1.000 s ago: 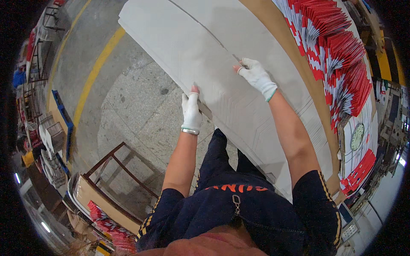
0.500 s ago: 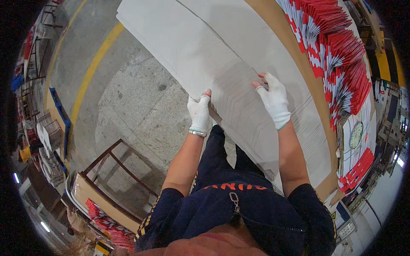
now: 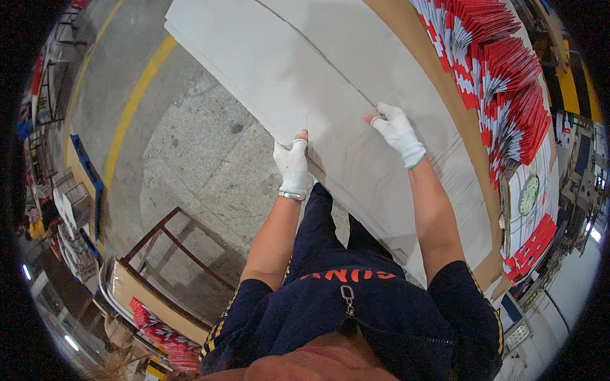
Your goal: The person is handling and organizing white cardboard packaging material in a factory setting.
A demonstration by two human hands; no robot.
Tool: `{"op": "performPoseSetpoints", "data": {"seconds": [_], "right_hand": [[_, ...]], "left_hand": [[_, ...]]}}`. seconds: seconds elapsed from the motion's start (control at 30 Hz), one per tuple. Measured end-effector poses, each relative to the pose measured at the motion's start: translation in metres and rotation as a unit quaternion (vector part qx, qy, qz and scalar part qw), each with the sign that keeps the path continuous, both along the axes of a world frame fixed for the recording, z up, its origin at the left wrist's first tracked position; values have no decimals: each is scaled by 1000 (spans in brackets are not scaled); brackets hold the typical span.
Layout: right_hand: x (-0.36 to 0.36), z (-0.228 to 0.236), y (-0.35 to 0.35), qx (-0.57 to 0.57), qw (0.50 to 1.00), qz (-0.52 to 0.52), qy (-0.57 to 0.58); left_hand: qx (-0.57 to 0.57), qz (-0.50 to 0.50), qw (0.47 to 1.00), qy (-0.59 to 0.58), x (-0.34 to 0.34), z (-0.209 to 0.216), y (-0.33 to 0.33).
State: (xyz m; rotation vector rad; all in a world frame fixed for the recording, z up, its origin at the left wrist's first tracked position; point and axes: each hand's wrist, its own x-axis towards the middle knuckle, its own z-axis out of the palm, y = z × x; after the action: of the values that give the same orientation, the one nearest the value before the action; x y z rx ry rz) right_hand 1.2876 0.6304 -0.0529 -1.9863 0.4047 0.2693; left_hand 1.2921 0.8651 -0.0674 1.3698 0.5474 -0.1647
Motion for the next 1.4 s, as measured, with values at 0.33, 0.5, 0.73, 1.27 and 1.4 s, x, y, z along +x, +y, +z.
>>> {"op": "performPoseSetpoints", "data": {"seconds": [0.33,0.5,0.73,1.27,1.4], "right_hand": [[-4,-2,2,13,1000,1,9],[1,4,0,-75,995,29,58],[-3,11,5,-46,999,-7,19],[-27,26,38,-344,932,37,-107],[-28,30,34,-327,940,55,-80]], "left_hand": [[-1,20,1000,2,1,5,-2],[-36,6,999,3,-1,2,-1],[-32,-52,998,11,-23,1,2],[39,-35,998,31,-34,1,-13],[28,-39,998,45,-35,2,-10]]}}
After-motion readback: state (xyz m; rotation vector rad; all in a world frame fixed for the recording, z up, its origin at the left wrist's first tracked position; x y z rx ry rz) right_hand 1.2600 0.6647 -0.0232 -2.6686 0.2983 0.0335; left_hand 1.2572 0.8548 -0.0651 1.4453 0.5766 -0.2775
